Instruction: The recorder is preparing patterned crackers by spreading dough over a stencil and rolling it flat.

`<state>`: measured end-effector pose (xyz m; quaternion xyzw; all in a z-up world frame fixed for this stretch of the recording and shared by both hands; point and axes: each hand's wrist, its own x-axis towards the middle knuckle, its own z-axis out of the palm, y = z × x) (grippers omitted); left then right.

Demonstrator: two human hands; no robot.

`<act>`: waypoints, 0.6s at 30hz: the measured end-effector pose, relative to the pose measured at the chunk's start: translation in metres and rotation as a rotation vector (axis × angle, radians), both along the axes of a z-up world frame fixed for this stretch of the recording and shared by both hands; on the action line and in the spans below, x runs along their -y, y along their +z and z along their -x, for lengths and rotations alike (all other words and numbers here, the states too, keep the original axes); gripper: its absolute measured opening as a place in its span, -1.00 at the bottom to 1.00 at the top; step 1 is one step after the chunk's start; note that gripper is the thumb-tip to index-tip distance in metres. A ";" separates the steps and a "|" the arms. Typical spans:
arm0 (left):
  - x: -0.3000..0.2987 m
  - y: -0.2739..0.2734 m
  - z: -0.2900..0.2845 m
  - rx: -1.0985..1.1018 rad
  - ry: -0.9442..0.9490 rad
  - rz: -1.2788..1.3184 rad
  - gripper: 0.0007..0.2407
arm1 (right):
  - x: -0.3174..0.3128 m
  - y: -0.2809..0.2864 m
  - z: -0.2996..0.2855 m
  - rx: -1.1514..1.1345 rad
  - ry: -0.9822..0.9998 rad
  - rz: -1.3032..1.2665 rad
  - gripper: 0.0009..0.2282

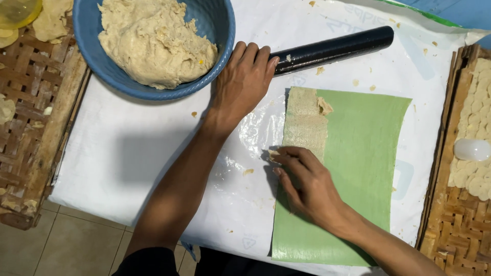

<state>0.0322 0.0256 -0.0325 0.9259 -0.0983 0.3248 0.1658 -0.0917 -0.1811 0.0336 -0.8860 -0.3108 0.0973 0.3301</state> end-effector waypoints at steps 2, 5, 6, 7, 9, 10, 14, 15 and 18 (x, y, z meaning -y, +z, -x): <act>0.001 0.000 -0.001 -0.003 -0.009 0.004 -0.81 | 0.014 -0.005 -0.011 0.026 -0.047 -0.066 -0.84; -0.001 0.001 0.000 -0.014 -0.013 0.001 -0.81 | 0.035 -0.014 -0.036 0.114 -0.166 -0.111 -0.88; 0.000 0.002 0.000 -0.026 -0.014 -0.002 -0.81 | 0.043 -0.017 -0.045 0.173 -0.244 -0.088 -0.89; 0.000 0.003 0.000 -0.019 -0.019 -0.005 -0.81 | 0.047 -0.018 -0.054 0.180 -0.249 -0.091 -0.89; 0.000 0.004 0.000 -0.025 -0.023 -0.009 -0.80 | 0.056 -0.019 -0.071 0.317 -0.311 -0.038 -0.85; 0.000 -0.005 -0.003 -0.021 -0.031 -0.013 -0.80 | 0.056 -0.019 -0.073 0.320 -0.319 -0.041 -0.85; -0.002 -0.019 -0.008 0.091 -0.037 -0.059 -0.73 | 0.065 -0.030 -0.084 0.372 -0.304 -0.063 -0.87; -0.002 -0.018 -0.006 0.087 -0.031 -0.061 -0.73 | 0.069 -0.035 -0.087 0.347 -0.296 -0.055 -0.87; -0.002 -0.019 -0.008 0.094 -0.037 -0.065 -0.72 | 0.080 -0.063 -0.100 0.283 -0.326 -0.059 -0.89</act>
